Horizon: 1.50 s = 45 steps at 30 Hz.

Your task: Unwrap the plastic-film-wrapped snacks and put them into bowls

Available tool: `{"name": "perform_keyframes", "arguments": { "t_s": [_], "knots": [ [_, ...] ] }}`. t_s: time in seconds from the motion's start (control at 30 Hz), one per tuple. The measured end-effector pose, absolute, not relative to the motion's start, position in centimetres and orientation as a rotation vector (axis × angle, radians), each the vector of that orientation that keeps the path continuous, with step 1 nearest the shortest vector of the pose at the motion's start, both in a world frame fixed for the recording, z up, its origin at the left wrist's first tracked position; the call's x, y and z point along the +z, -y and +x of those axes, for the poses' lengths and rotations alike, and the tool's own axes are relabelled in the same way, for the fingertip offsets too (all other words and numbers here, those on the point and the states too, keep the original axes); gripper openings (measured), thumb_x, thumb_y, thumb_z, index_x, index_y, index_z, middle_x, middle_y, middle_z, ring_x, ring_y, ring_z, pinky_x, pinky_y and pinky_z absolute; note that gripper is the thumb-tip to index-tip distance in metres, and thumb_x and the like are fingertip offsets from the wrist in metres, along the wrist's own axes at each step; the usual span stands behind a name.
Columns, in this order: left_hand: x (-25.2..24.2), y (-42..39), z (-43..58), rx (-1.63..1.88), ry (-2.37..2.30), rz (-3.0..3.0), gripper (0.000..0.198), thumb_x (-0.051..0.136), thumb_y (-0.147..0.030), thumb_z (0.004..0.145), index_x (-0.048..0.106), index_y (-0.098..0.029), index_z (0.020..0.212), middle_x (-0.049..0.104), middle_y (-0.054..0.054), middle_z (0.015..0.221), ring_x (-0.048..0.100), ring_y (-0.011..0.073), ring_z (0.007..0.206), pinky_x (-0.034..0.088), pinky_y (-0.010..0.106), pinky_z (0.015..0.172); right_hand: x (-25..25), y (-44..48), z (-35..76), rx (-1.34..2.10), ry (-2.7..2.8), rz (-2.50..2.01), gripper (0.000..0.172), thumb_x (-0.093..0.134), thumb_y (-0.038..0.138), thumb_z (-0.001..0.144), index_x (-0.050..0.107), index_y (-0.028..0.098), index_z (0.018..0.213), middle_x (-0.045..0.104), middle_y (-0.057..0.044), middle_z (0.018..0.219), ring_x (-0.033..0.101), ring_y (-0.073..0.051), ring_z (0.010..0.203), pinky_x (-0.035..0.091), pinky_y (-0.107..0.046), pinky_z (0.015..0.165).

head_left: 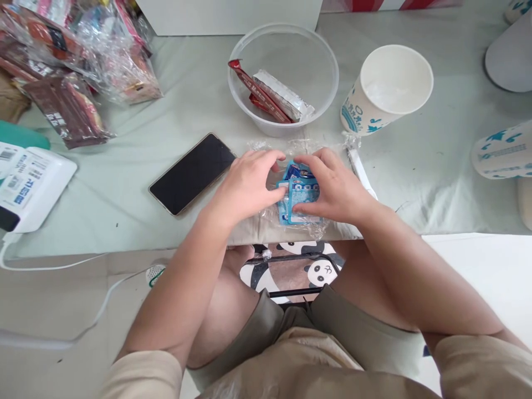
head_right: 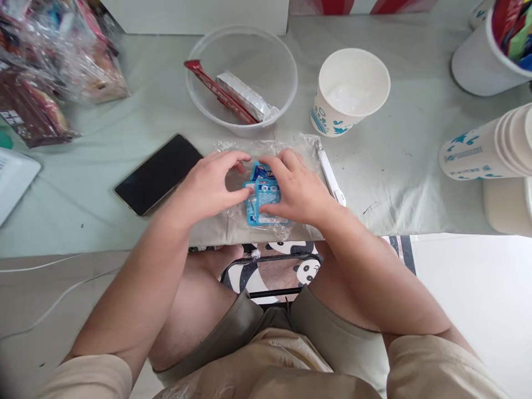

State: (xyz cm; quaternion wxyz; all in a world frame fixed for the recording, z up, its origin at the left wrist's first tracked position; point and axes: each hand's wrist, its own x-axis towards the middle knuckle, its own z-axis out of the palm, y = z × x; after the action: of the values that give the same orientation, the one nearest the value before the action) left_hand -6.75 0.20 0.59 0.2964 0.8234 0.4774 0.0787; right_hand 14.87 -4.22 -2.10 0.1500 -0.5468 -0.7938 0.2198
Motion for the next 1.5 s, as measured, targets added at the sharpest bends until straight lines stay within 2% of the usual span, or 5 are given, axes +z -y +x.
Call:
{"name": "perform_keyframes", "arguments": {
  "t_s": [0.5,0.67,0.87,1.2,1.5],
  "knots": [
    [1.5,-0.1,-7.7,-0.263,-1.189,2.164,0.096,0.078,-0.027,0.082,0.034,-0.024,0.167,0.003,0.014,0.184,-0.002,0.0366,0.170,0.014,0.055,0.138,-0.7,4.8,16.1,0.757,2.096,-1.477,0.037,0.081,0.040,0.076,0.065,0.020,0.102,0.072,-0.014,0.114,0.068,-0.034,0.112,0.055,-0.046,0.094],
    [1.9,-0.1,-7.9,-0.250,-1.220,2.147,0.093,0.077,-0.021,0.081,0.039,-0.027,0.165,0.005,0.013,0.184,0.001,0.0374,0.170,0.019,0.056,0.137,0.7,6.0,16.6,0.845,1.890,-1.535,0.034,0.085,0.044,0.075,0.063,0.024,0.091,0.071,-0.001,0.079,0.062,-0.019,0.065,0.050,-0.034,0.064],
    [2.0,0.1,-8.2,-0.135,-1.193,2.176,0.087,0.076,-0.015,0.080,0.045,-0.027,0.160,0.009,0.013,0.183,0.009,0.0381,0.170,0.025,0.054,0.136,0.7,5.7,17.4,0.792,1.353,-1.681,0.041,0.090,0.046,0.068,0.060,0.025,0.086,0.059,0.004,0.067,0.052,-0.015,0.056,0.044,-0.030,0.053],
    [2.9,0.3,-8.3,0.352,-1.234,2.112,0.034,0.067,-0.021,0.090,0.070,-0.023,0.123,0.060,0.009,0.144,0.066,0.0259,0.126,0.055,0.042,0.111,1.4,3.9,17.4,0.647,0.934,-1.383,0.034,0.084,0.035,0.075,0.055,0.029,0.092,0.064,-0.002,0.087,0.071,-0.026,0.081,0.061,-0.048,0.074],
    [2.8,-0.7,-7.9,0.529,-1.207,2.049,0.020,0.063,-0.020,0.092,0.073,-0.020,0.109,0.073,0.005,0.122,0.071,0.0223,0.107,0.055,0.037,0.093,7.5,-4.4,14.3,-0.045,1.659,-1.615,0.032,0.072,0.026,0.079,0.051,0.024,0.103,0.066,-0.008,0.104,0.065,-0.024,0.097,0.053,-0.042,0.095]
  ]
}}
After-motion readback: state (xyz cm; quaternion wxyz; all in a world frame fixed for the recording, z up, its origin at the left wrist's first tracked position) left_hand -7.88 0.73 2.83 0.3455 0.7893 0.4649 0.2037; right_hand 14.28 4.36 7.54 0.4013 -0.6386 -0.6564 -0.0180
